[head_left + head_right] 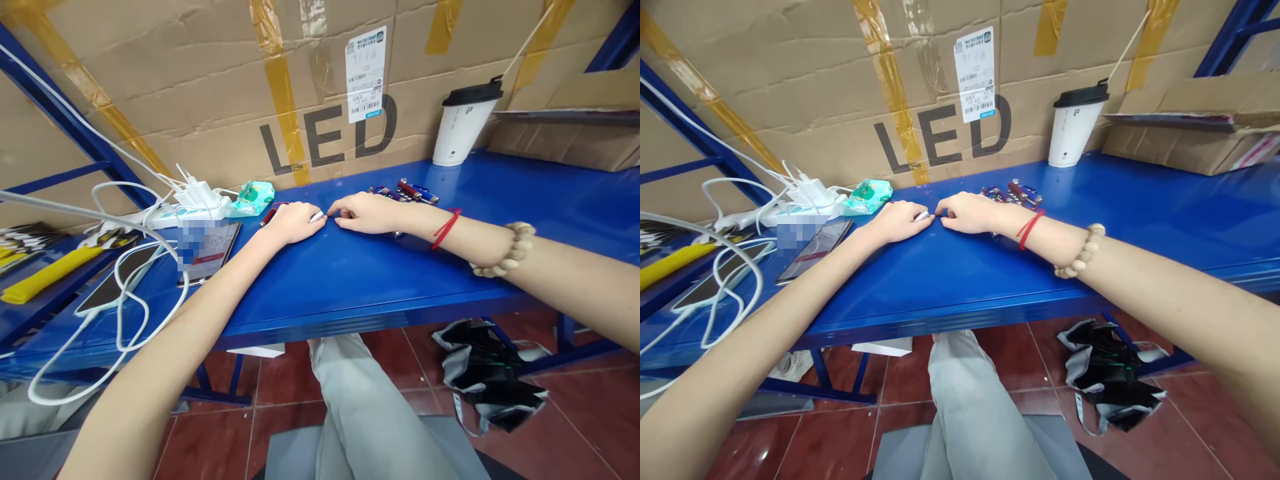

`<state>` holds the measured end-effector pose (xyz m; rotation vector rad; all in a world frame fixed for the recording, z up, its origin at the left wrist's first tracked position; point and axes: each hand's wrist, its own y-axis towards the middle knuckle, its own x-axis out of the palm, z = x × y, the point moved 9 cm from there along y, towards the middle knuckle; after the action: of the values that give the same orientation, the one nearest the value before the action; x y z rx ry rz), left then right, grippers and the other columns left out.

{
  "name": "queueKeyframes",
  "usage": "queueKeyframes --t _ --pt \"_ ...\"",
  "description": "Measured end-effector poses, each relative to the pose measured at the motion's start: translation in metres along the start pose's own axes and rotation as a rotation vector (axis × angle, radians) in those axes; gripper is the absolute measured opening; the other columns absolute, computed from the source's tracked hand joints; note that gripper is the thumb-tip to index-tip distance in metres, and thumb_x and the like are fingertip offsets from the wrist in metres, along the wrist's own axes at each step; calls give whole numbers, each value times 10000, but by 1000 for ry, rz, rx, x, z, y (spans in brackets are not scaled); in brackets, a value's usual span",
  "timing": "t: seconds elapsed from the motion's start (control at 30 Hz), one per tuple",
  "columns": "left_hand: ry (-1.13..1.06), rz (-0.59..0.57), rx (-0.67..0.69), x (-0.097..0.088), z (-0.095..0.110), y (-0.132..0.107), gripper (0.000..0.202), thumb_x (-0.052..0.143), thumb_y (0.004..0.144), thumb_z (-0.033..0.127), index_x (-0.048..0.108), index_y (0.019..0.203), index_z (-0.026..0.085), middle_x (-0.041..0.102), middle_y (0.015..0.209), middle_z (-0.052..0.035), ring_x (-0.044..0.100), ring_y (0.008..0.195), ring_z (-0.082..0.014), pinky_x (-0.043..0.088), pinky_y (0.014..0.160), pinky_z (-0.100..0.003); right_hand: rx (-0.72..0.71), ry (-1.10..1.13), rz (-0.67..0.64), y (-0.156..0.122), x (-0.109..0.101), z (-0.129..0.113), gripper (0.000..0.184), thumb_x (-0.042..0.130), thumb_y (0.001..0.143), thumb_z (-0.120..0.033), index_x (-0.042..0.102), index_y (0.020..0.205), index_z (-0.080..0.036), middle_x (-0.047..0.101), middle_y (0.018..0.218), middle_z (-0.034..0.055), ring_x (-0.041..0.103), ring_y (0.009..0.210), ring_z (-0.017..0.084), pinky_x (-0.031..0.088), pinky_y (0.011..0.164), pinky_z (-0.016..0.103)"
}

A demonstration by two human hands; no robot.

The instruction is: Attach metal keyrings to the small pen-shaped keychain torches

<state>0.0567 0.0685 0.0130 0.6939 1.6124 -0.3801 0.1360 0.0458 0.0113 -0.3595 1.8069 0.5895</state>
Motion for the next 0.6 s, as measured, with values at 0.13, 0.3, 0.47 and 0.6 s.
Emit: queueKeyframes --t 0.13,0.3,0.47,0.6 --pt "-11 7 3 -1 0 0 417 322 854 435 661 867 193 684 892 -69 615 862 -238 438 742 -321 5 -2 4 0 -1 0 352 494 820 -295 594 1144 -199 673 917 43 593 756 161 385 628 242" --pt "-13 9 4 0 0 0 408 330 851 431 660 868 191 683 901 -70 614 874 -240 438 753 -322 14 -9 -1 -1 -1 -1 356 491 820 -296 593 1148 -204 673 917 37 579 739 152 374 626 239" --pt "1 4 -2 1 -1 1 414 327 851 432 660 856 186 683 908 -68 615 865 -233 438 749 -313 11 -16 -4 -2 -1 -2 357 489 829 -294 586 1156 -188 669 932 43 575 742 149 372 643 240" --pt "16 -5 -15 1 -2 1 411 331 849 435 661 864 191 684 913 -66 613 868 -229 436 738 -296 -35 -14 -2 0 0 -3 348 480 834 -302 591 1143 -189 664 967 46 582 778 163 380 670 252"
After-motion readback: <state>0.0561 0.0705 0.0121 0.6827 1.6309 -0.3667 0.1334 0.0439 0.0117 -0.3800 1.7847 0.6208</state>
